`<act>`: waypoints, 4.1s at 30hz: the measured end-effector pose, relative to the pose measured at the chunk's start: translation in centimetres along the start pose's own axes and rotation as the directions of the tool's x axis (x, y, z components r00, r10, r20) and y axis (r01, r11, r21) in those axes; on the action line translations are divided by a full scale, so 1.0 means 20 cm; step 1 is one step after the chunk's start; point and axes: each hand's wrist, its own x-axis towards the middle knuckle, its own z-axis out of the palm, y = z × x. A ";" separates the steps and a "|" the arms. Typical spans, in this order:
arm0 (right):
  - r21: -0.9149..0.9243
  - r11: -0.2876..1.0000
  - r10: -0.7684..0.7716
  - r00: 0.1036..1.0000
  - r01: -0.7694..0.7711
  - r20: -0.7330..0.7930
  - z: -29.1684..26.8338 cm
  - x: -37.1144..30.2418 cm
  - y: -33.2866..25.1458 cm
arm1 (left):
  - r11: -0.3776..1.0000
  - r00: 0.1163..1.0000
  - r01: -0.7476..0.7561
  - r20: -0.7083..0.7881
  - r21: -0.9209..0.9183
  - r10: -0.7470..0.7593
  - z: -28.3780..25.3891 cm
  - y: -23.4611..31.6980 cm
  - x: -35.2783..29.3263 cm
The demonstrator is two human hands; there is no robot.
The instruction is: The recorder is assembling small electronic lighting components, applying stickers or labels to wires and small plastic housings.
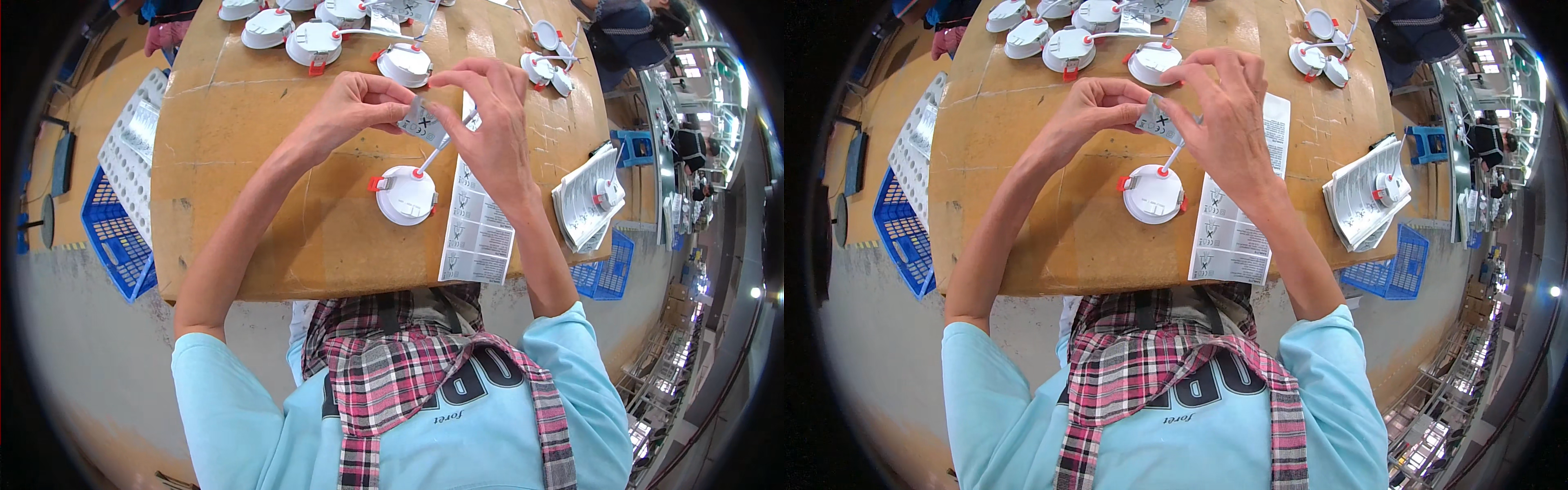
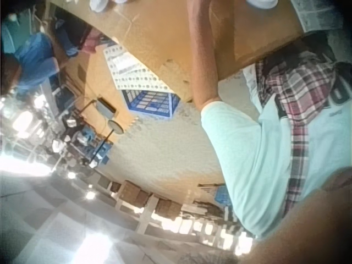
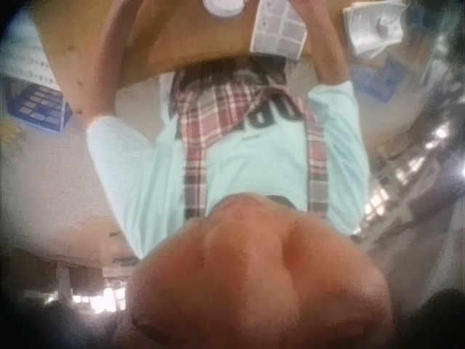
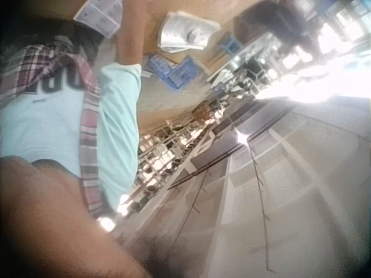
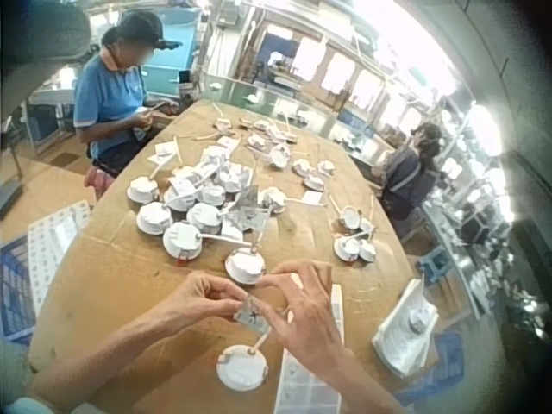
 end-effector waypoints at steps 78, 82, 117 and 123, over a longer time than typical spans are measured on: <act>0.699 0.554 0.207 0.888 -0.452 0.410 0.07 -0.09 0.28 | 0.991 0.970 -0.072 -0.222 0.110 0.095 0.09 -0.04 -0.02; 0.724 0.510 0.260 0.886 -0.464 0.384 0.09 -0.11 0.29 | 0.991 0.970 -0.070 -0.222 0.113 0.094 0.10 -0.02 -0.03; 0.650 0.533 0.299 0.839 -0.542 0.454 0.09 -0.10 0.24 | 0.991 0.967 -0.092 -0.228 0.096 0.112 0.11 -0.03 -0.01; 0.673 0.523 0.338 0.853 -0.522 0.399 0.11 -0.10 0.21 | 0.992 0.968 -0.091 -0.225 0.086 0.108 0.11 -0.02 -0.02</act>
